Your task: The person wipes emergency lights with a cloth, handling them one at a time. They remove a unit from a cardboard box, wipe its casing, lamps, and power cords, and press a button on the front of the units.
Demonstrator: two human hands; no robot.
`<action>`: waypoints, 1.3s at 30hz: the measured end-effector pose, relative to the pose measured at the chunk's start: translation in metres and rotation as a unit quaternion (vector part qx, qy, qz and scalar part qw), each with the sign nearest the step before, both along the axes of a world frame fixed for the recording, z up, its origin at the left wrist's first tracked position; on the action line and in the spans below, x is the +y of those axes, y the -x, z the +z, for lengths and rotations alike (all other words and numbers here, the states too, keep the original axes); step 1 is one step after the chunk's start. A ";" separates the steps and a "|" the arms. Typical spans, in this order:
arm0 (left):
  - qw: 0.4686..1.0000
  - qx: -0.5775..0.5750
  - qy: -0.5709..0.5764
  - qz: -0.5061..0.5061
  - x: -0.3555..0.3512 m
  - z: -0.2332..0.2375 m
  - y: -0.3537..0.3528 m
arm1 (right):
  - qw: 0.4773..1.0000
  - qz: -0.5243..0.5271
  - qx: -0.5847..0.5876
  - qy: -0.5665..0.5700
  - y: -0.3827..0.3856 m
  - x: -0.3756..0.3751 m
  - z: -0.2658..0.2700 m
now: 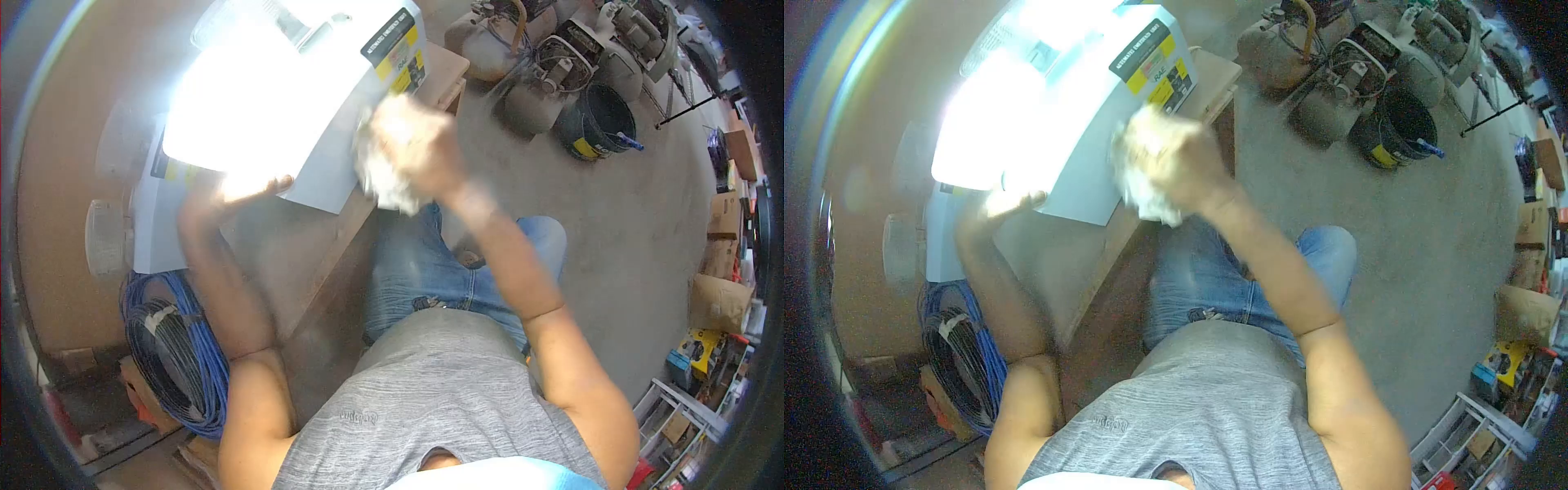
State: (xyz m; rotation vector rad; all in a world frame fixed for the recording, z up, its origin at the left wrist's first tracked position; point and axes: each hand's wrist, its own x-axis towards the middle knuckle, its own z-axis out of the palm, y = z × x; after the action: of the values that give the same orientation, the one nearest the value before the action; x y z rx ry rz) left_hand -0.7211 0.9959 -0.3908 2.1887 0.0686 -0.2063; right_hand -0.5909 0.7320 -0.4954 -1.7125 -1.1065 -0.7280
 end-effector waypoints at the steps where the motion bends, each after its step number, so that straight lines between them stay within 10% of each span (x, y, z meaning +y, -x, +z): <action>1: 1.000 -0.002 0.000 0.001 -0.003 0.000 0.001 | 0.995 -0.060 0.064 -0.055 -0.008 -0.011 0.020; 5: 0.999 -0.006 0.031 -0.042 -0.025 0.016 0.004 | 0.880 -0.023 0.334 -0.337 -0.063 -0.024 0.109; 14: 0.995 0.082 -0.043 0.030 -0.011 -0.001 0.008 | 0.963 -0.160 0.122 -0.179 -0.012 0.057 0.042; 19: 0.980 0.110 0.160 0.052 0.016 -0.007 -0.004 | 0.952 -0.059 0.101 -0.283 0.067 0.074 0.041; 21: 0.997 0.053 0.054 0.020 -0.007 0.008 -0.002 | 0.987 0.002 0.043 -0.156 0.066 0.057 0.027; 27: 0.997 -0.030 -0.067 0.005 -0.019 0.016 -0.002 | 0.901 -0.236 0.253 -0.261 -0.084 0.019 0.005; 28: 0.996 -0.050 -0.068 -0.012 -0.018 0.014 -0.003 | 0.831 0.016 0.311 -0.461 -0.134 0.025 -0.032; 29: 0.997 -0.050 -0.065 -0.011 -0.019 0.013 -0.004 | 0.907 -0.254 0.216 -0.257 -0.125 -0.012 -0.020; 31: 0.991 -0.109 -0.080 -0.002 -0.025 0.011 0.001 | 0.886 -0.119 0.388 -0.223 -0.108 -0.048 0.001; 36: 0.989 -0.038 -0.142 0.035 -0.030 0.022 0.002 | 0.938 -0.128 0.268 0.180 -0.077 -0.062 -0.019; 39: 0.992 -0.003 -0.117 0.048 -0.022 0.016 0.004 | 0.949 -0.164 0.257 0.078 -0.069 -0.052 -0.033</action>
State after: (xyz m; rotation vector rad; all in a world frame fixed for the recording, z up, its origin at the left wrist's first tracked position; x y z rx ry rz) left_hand -0.7246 0.9735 -0.3747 2.4134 0.2028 -0.1438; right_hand -0.5218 0.6798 -0.5281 -2.0940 -0.5331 -0.3566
